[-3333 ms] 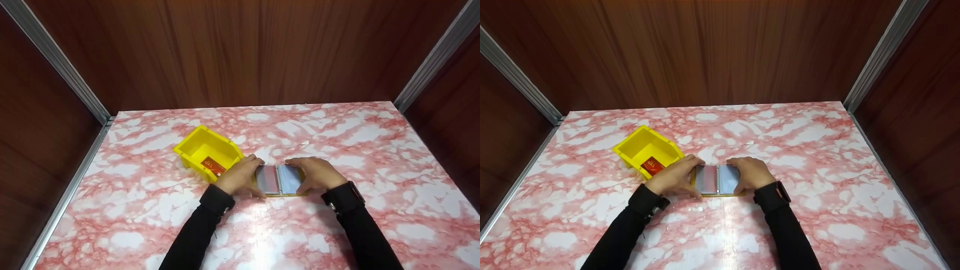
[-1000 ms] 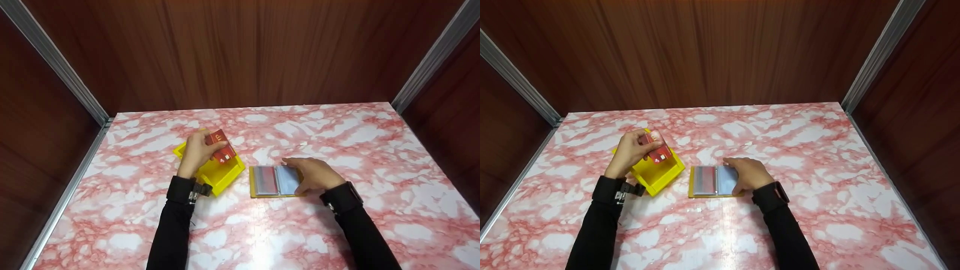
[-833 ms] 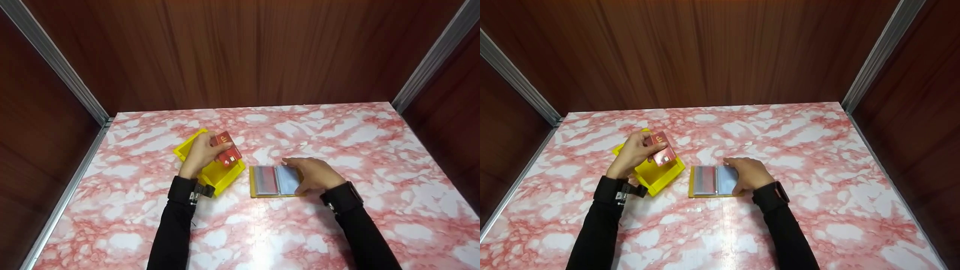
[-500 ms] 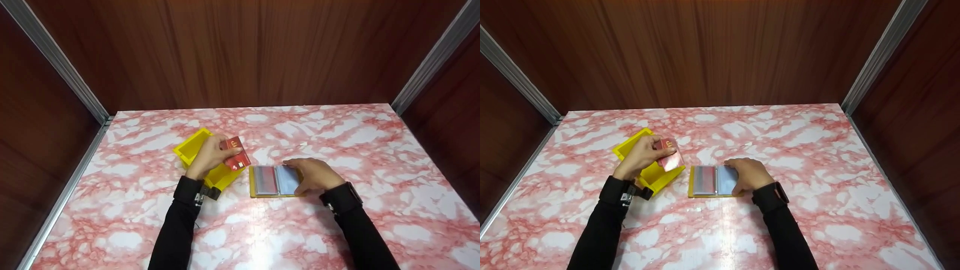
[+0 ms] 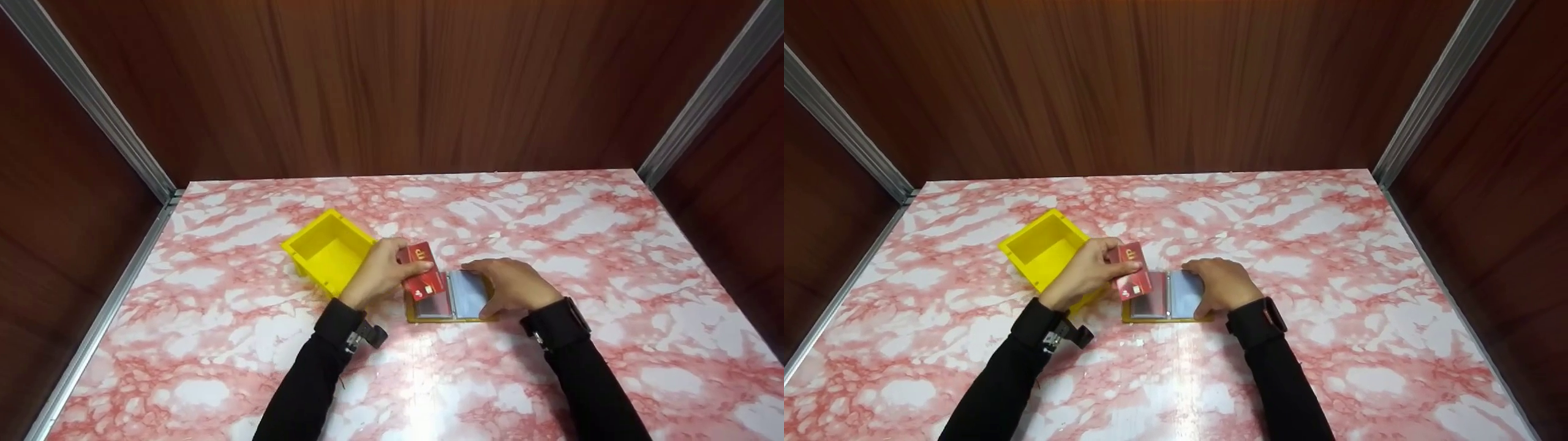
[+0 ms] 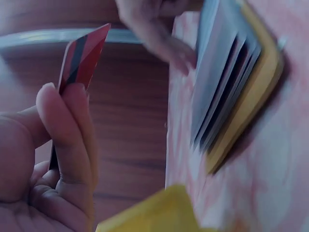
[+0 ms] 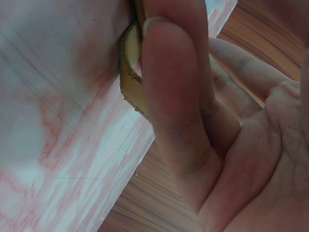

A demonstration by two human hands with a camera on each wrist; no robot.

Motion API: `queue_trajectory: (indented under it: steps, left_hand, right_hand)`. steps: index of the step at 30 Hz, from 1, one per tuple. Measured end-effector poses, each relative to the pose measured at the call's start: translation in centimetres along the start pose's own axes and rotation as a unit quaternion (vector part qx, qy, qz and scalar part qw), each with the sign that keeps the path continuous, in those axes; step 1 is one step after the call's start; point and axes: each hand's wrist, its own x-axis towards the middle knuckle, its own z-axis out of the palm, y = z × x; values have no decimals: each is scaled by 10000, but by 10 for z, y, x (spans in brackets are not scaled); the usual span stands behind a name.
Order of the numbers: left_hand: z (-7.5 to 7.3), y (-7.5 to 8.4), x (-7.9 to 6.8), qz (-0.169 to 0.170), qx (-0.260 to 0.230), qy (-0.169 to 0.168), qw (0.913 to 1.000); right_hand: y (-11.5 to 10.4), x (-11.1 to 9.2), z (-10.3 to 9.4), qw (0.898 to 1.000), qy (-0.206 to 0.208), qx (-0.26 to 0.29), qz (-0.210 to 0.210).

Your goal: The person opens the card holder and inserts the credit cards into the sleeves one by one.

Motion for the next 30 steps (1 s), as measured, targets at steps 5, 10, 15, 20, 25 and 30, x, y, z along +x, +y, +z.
queue_trajectory:
  steps: [5, 10, 15, 20, 25, 30]
  left_hand:
    - [18, 0, 2, 281, 55, 86, 9996]
    - [27, -3, 4, 358, 203, 147, 9990]
    - [32, -4, 3, 252, 111, 44, 9996]
    - [33, -5, 4, 249, 90, 24, 9996]
    - [33, -5, 4, 372, 302, -38, 9988]
    - [35, -5, 4, 377, 302, -160, 9987]
  right_hand:
    - [-1, 1, 0, 10000, 21, -79, -39]
    - [-1, 2, 0, 10000, -4, -40, -42]
    - [-2, 2, -1, 10000, -42, -5, 29]
    - [-2, 1, 0, 10000, -35, -47, 1]
    - [-2, 0, 0, 9999, -10, -115, -54]
    - [-1, 1, 0, 9999, -1, -119, -85]
